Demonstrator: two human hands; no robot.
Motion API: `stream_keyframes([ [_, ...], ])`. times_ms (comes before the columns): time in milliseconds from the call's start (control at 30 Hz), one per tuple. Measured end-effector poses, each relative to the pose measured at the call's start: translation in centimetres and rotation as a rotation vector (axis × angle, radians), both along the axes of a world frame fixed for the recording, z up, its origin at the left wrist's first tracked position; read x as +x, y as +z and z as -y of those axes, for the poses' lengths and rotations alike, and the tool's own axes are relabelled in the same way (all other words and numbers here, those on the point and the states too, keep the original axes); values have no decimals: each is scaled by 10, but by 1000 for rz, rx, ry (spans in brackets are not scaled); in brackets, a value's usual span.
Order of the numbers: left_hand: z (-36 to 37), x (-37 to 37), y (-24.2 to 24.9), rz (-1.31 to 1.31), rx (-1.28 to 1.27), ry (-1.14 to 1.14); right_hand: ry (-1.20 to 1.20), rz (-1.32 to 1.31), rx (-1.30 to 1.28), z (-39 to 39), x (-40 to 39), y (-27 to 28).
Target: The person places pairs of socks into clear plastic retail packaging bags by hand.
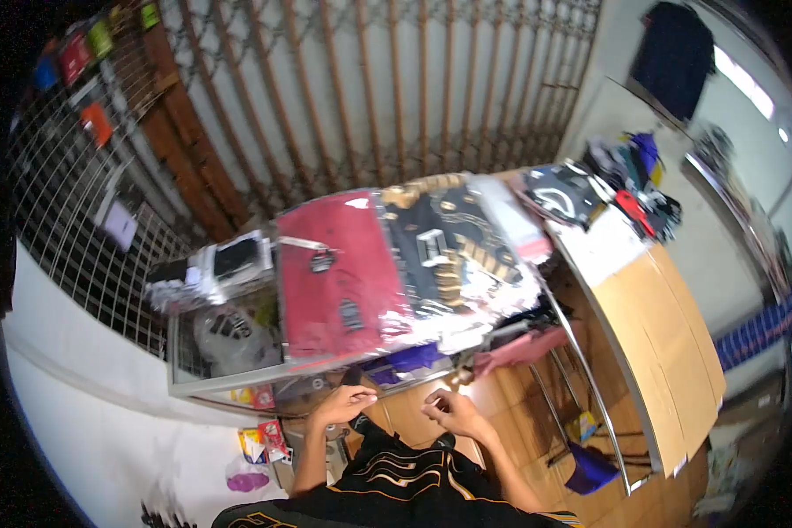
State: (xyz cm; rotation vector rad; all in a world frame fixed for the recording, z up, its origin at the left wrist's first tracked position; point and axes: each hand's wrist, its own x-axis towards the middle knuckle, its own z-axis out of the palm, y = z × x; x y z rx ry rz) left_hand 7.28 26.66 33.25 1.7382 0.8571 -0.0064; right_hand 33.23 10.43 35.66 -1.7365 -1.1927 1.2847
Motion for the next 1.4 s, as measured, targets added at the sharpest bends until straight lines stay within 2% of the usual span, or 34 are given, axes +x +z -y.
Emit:
stream_keyframes([
  [67,23,37,-15,-19,1,31,-142,213,-21,44,38,-11],
  [133,47,77,-30,-71,-1,-60,-264,418,-117,95,69,-26],
  [167,59,96,-47,-54,-1,-119,-323,435,-176,119,81,-27],
  [233,87,141,-23,-82,-9,-286,-424,442,-244,166,100,-30],
  [267,101,161,-30,-82,-2,-329,-485,463,-283,189,106,-33],
  [333,123,195,-47,55,-52,-529,-584,478,-325,227,115,-36],
  [367,134,210,-38,88,-70,-590,-639,457,-360,243,117,-36],
  [533,161,272,-42,68,-51,-796,-795,396,-389,287,123,-49],
  [633,167,300,-52,83,-21,-845,-871,342,-318,295,126,-58],
  [733,170,333,-43,74,-30,-896,-957,297,-206,296,138,-57],
  [833,170,372,-55,139,-107,-895,-1049,250,-93,296,164,-46],
  [933,165,429,-50,191,-110,-944,-1159,279,24,294,210,-20],
  [967,166,449,-22,159,-119,-921,-1238,311,92,294,229,-14],
  [1000,164,471,-24,219,-159,-889,-1316,344,162,294,246,-10],
  [1033,161,493,-24,234,-188,-869,-1323,511,253,298,269,-17],
  [1100,157,541,-14,263,-220,-823,-1434,618,215,301,312,-13],
  [1167,153,591,-8,401,-172,-798,-1510,719,211,306,360,-20],
  [1233,148,636,13,420,-195,-783,-1593,930,43,311,403,-29],
  [1267,145,660,14,408,-221,-764,-1603,934,36,311,418,-34],
  [1333,139,705,14,472,-232,-775,-1684,1008,-297,310,446,-42],
  [1367,138,722,22,501,-192,-775,-1694,1011,-304,313,455,-47],
  [1400,137,739,22,502,-195,-786,-1647,1019,-431,315,460,-52],
])
